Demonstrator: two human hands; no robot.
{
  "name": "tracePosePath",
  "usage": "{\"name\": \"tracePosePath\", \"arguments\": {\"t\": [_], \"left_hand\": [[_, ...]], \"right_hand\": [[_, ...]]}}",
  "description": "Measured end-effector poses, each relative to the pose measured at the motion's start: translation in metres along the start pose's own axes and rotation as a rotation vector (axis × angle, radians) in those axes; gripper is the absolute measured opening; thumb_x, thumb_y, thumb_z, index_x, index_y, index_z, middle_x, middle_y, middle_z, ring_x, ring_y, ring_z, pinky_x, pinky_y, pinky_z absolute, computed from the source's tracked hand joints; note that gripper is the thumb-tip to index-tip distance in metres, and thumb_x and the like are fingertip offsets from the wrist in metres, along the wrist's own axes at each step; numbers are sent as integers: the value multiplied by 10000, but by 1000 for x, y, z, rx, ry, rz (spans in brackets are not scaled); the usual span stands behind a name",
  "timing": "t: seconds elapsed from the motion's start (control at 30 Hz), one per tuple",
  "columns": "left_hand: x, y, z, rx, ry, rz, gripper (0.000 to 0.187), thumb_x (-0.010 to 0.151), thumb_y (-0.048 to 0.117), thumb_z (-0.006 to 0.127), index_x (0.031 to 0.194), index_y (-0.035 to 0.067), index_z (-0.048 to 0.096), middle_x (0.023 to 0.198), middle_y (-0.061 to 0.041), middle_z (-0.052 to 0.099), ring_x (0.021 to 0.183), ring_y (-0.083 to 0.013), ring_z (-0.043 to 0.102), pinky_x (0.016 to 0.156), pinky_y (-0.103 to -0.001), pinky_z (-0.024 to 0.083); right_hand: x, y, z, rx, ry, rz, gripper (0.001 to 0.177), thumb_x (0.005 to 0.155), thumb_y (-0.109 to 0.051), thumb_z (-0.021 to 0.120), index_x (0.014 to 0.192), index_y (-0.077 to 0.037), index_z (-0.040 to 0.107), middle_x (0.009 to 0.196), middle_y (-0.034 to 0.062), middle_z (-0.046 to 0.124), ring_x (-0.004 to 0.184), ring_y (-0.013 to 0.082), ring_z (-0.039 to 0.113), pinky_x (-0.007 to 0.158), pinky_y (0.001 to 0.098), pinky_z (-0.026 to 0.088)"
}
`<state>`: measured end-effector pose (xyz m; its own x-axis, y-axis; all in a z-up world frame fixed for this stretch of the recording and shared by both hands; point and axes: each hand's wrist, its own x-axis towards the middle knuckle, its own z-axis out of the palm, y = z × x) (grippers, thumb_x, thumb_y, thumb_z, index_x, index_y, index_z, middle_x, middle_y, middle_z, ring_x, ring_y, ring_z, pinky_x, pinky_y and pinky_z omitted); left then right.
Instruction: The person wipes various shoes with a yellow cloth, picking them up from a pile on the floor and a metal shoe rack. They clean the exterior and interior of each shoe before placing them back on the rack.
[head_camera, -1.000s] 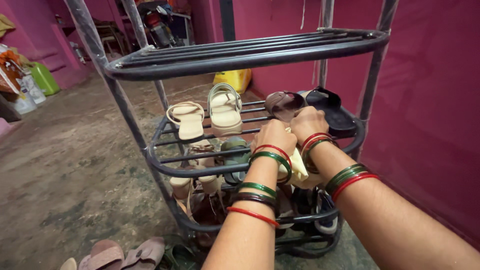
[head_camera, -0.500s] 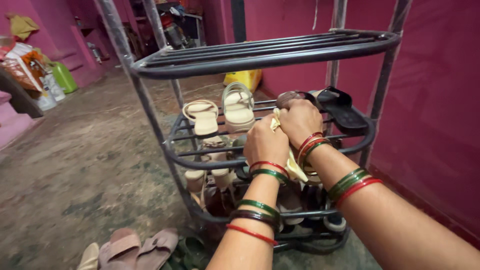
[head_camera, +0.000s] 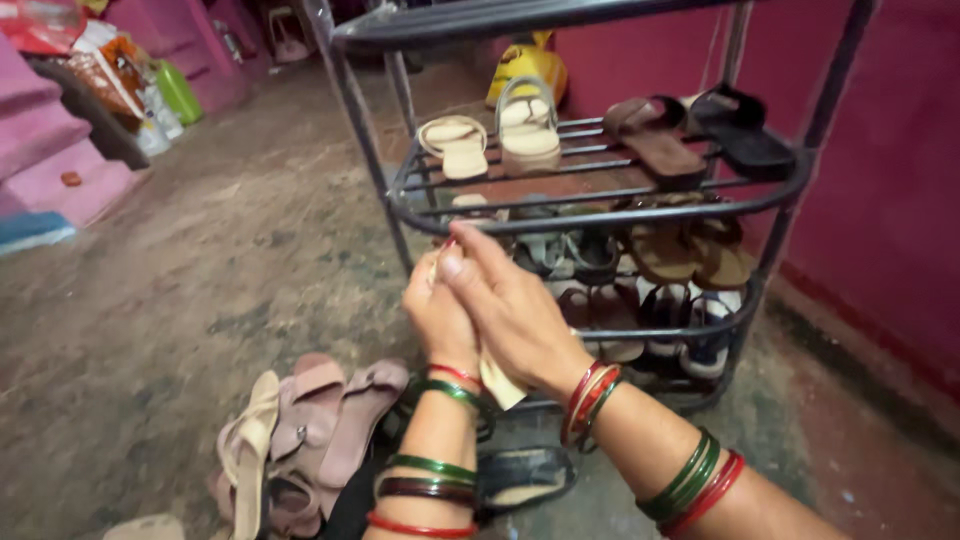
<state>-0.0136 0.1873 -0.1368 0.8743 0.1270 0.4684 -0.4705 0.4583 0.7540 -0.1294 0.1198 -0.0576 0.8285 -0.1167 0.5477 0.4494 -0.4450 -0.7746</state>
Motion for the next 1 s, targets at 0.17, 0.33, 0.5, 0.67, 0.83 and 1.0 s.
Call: {"name": "tracePosePath", "arguments": {"t": [0.17,0.33,0.5,0.67,0.83,1.0], "left_hand": [[-28,13,-79,-219,-68,-317,199,1008,223,652,962,33,686,877,-41,668,789,-153,633,700,-302,508],[-73,43,-98,-427,-26,-868,382,894,475,578,953,114,686,883,-76,731,792,-251,708,751,-388,572],[-138,16,-111,-278,160,-1025,416,927,529,603,1025,133,688,946,-55,714,846,-244,681,776,-392,540],[-183,-15,-137,-77,287,-910,388,927,423,596,1159,125,684,1091,-45,710,995,-204,681,875,-354,527],[-194,-47,-166,150,397,-786,447,960,388,589,1159,17,740,1076,-63,759,947,-196,702,829,-335,534],[-175,-55,-195,129,472,-678,378,963,314,613,1007,-18,787,926,-67,786,823,-181,721,748,-323,554]], "right_hand": [[-38,22,28,180,-347,48,716,1024,-392,600,1611,-110,303,1547,142,522,1406,239,515,1113,347,412],[-76,38,40,373,-545,387,888,826,-169,736,1606,-166,311,1290,80,684,1041,136,630,892,300,545],[-113,64,63,197,-489,510,821,707,-82,776,1480,-103,501,1132,46,767,964,103,708,858,271,575],[-146,88,83,66,-541,525,724,686,-112,814,1378,-91,603,1113,58,784,988,132,713,886,283,564],[-158,98,98,-28,-539,589,671,706,-92,798,1357,-110,636,1117,69,783,1001,136,726,917,285,555],[-154,98,107,91,-434,626,688,715,-21,742,1384,-109,608,1115,70,781,988,140,726,892,288,572]]}}
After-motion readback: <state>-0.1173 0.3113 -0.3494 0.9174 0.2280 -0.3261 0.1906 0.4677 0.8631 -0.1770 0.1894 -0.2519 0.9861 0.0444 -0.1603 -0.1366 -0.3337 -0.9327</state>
